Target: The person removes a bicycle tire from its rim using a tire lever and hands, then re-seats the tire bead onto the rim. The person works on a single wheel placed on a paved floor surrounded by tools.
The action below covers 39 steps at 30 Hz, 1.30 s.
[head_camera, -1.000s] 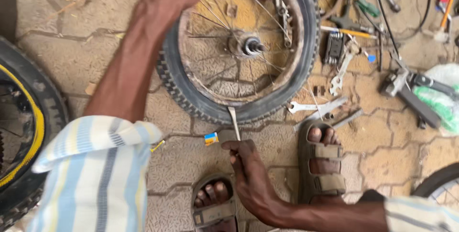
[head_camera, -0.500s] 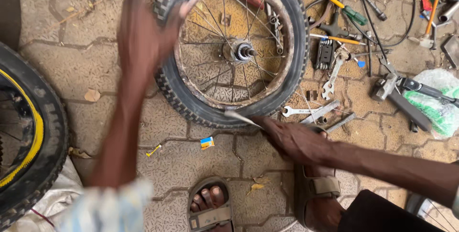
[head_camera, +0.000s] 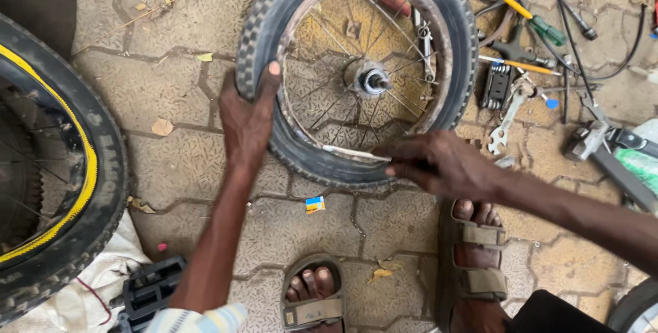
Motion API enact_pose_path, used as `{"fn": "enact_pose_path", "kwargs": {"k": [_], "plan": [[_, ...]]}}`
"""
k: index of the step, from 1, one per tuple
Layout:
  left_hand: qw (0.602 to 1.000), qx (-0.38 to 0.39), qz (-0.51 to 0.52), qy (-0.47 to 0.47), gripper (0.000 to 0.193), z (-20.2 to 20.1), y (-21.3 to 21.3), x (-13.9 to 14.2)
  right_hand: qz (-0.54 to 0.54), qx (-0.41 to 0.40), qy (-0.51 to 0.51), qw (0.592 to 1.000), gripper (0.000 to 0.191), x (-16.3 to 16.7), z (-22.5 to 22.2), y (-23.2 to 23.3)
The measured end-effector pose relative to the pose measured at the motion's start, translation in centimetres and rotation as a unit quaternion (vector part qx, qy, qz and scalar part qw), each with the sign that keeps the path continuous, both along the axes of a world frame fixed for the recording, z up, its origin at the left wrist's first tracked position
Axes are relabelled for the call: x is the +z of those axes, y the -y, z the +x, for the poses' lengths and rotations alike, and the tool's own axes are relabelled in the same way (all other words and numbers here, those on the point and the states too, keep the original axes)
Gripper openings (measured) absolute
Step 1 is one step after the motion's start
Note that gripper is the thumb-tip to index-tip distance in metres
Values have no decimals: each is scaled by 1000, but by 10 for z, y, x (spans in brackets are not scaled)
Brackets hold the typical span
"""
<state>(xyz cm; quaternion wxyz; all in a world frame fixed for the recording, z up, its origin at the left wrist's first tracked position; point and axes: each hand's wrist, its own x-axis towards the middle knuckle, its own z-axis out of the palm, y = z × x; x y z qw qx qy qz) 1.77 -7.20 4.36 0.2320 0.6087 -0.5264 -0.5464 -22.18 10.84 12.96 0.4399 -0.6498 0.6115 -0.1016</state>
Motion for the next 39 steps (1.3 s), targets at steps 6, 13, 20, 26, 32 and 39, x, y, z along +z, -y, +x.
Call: {"fn": "enact_pose_path", "kwargs": {"k": [6,13,20,26,32,39], "plan": [[988,74,-39,-129,61,-2,-32,-18,13,47,103,993,18,-14,-26,23],[985,75,-68,-141,55,-1,-23,-12,-60,149,12,987,30,-15,-10,60],[985,89,-70,-130,50,-1,-29,-11,96,338,-265,898,25,40,30,101],[985,124,-71,-93,51,-2,-30,-19,466,-137,67,871,39,61,65,118],[987,133,-69,-61,54,-4,-34,-27,437,-497,241,709,45,72,117,78],[989,131,-54,-51,47,-7,-28,-24,274,-559,274,733,39,42,162,17]]}}
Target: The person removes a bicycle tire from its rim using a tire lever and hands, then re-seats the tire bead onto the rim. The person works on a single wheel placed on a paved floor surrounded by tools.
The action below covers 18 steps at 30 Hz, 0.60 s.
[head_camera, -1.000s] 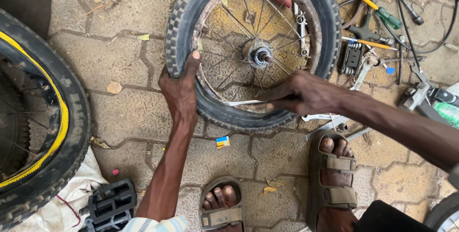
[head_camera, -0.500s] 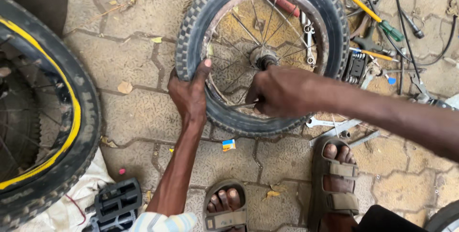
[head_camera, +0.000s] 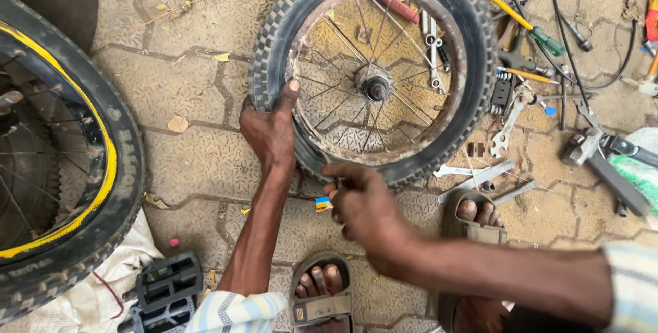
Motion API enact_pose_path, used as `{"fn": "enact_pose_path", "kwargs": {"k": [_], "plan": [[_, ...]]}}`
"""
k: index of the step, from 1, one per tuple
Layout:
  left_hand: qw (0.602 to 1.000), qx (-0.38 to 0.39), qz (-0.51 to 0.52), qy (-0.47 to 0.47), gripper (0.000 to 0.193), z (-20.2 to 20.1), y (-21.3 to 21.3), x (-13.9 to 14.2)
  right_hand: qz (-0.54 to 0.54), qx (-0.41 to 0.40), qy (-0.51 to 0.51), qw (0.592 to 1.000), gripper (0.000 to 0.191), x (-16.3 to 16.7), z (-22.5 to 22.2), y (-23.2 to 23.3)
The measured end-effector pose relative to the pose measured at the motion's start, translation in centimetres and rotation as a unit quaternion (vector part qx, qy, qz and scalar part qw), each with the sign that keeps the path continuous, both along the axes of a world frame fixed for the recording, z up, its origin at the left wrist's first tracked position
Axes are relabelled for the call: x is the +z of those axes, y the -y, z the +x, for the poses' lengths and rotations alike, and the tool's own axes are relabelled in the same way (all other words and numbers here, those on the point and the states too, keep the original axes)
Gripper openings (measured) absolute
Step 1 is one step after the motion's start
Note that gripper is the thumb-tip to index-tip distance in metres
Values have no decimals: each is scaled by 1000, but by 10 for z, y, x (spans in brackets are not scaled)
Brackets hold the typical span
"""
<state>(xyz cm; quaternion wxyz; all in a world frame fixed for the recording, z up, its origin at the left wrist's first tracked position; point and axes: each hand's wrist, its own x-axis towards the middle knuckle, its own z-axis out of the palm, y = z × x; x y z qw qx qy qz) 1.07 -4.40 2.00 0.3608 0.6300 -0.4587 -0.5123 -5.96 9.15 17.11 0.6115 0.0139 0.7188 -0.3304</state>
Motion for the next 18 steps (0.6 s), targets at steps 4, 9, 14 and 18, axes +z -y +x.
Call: {"fn": "enact_pose_path", "kwargs": {"k": [4,9,14,18], "plan": [[999,19,-28,-8,45,-5,0,6,-127,157,-202,958,37,-16,31,-29],[996,31,31,-75,53,-1,-11,6,-210,239,-312,895,39,-58,38,-83],[990,-46,-131,-19,76,3,0,3,-228,526,-340,745,49,-106,-45,-117],[992,-124,-24,27,72,1,32,5,-292,722,-372,505,45,-110,-124,-127]]}}
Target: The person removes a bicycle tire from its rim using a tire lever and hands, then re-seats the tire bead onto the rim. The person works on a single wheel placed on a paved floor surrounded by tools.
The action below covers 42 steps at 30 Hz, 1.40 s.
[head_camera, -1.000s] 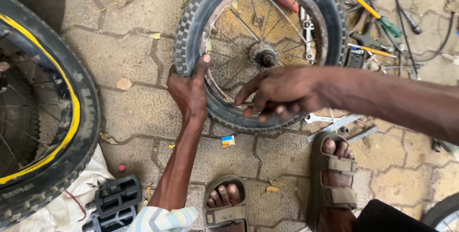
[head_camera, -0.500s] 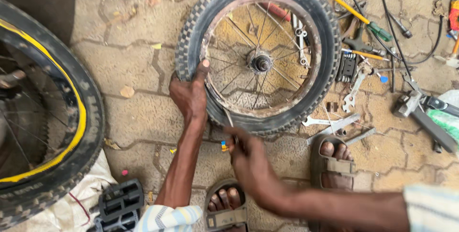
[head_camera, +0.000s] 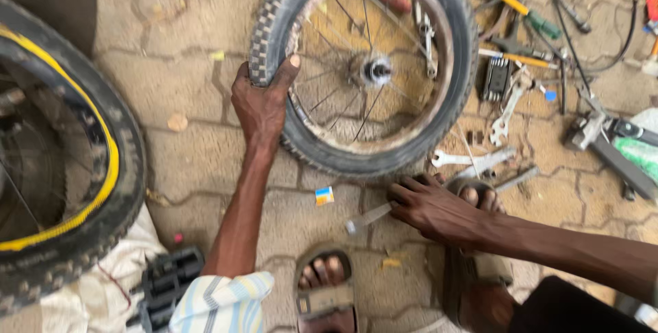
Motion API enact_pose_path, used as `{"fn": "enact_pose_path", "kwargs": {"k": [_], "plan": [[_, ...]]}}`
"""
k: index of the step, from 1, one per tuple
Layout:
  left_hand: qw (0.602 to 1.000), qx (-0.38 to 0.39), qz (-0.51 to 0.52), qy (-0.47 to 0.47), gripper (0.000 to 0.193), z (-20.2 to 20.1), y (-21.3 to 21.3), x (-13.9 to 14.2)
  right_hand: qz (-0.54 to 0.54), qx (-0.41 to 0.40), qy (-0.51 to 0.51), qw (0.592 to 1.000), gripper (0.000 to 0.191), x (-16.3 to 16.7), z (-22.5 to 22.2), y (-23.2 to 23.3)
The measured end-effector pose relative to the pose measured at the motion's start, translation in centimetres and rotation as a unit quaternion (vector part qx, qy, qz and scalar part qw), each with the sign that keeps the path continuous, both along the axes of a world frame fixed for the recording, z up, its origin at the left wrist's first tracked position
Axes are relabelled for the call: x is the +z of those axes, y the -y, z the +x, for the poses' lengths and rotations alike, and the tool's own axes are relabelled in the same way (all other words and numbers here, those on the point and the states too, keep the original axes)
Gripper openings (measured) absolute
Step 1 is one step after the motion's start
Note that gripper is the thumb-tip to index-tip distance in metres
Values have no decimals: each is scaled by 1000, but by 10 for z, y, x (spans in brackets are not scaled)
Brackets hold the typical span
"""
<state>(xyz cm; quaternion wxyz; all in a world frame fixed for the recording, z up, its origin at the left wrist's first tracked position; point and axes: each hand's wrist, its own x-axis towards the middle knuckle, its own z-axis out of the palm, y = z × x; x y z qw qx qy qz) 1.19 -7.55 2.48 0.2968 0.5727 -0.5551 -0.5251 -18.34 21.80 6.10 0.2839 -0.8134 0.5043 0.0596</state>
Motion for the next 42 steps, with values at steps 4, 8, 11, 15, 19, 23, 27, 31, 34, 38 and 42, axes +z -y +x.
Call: {"fn": "enact_pose_path", "kwargs": {"k": [4,8,11,15,19,23,27,31,34,38,42], "plan": [[999,-39,-26,3,85,-3,34,8,-178,42,45,982,60,13,-13,18],[999,-1,35,-13,78,3,8,21,0,-251,16,968,47,26,24,66],[996,11,57,-63,85,8,-48,28,34,-315,12,948,53,37,46,102],[979,32,107,-168,77,11,-84,30,32,-344,54,937,59,48,57,123],[963,45,78,-253,70,6,-83,32,71,-323,160,930,66,43,45,132],[962,66,118,-238,59,2,-87,33,165,-333,291,882,68,29,26,145],[935,53,159,-311,54,10,-90,21,144,-397,276,864,60,18,36,153],[915,67,186,-352,52,18,-89,4,113,-437,187,872,43,16,61,151],[916,55,175,-358,55,17,-90,1,63,-454,155,875,33,20,61,151],[920,87,175,-339,51,10,-85,13,189,-366,261,873,53,37,43,151],[923,127,157,-326,51,0,-70,23,88,-258,288,918,92,50,47,147]]}}
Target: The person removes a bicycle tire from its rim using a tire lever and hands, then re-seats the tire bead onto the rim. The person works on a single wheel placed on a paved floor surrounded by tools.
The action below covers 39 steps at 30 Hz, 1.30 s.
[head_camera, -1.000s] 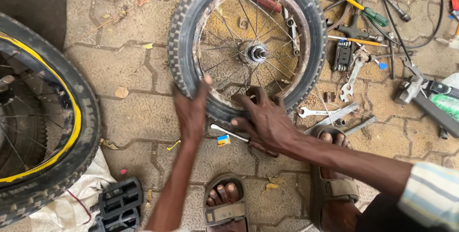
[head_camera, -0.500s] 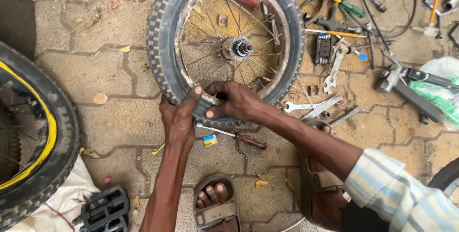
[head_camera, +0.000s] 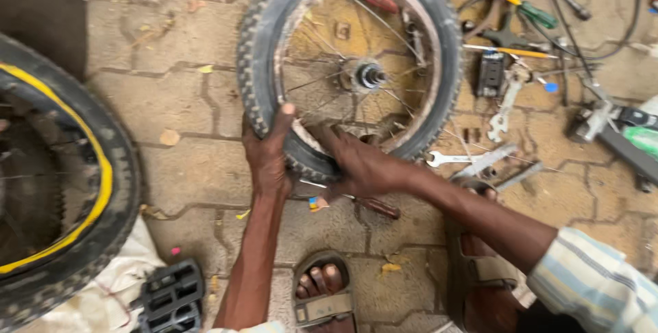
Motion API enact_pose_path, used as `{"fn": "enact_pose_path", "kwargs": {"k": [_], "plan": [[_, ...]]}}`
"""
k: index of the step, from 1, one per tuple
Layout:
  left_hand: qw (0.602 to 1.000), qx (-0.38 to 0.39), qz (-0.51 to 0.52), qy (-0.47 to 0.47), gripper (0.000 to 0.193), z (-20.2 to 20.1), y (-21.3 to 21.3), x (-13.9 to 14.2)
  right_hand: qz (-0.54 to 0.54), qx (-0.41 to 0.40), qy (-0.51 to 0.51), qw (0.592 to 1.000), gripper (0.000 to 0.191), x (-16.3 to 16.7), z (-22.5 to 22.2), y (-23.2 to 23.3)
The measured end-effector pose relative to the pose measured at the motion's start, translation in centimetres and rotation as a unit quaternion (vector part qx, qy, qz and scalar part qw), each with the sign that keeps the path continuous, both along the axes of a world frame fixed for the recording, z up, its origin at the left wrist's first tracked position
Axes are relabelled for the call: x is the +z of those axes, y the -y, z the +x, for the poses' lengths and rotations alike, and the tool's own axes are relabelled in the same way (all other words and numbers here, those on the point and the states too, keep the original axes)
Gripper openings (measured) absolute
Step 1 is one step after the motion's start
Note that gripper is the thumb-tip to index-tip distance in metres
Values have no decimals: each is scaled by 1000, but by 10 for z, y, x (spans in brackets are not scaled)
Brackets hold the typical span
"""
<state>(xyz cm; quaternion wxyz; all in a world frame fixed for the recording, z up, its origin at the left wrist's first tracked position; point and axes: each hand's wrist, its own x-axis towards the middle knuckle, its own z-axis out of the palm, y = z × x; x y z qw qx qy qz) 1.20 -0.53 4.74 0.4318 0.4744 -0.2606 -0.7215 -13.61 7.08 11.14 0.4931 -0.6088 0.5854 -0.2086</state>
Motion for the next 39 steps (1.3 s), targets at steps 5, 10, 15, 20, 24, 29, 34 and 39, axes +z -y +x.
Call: {"fn": "enact_pose_path", "kwargs": {"k": [5,10,15,20,24,29,34,39], "plan": [[968,34,-161,192,49,-10,-1,0,15,-60,-78,995,92,-10,21,-9],[985,-56,-108,121,63,7,16,-2,-279,47,-294,913,91,-18,-15,-22],[974,-88,-109,180,62,26,63,-5,-335,-320,-295,836,29,-4,-132,-11],[951,-181,-114,224,59,11,86,11,-31,-360,27,932,68,-21,-214,11],[934,-113,-179,288,50,-8,72,28,-23,-445,73,893,109,-50,-193,12],[887,-30,-234,397,59,-7,61,-15,-114,-538,56,833,110,-54,-168,9],[910,-138,-237,310,59,16,99,-32,-11,-558,120,821,92,-43,-166,2],[859,-214,-189,425,59,54,179,41,15,-622,294,726,67,-58,-68,20]]}}
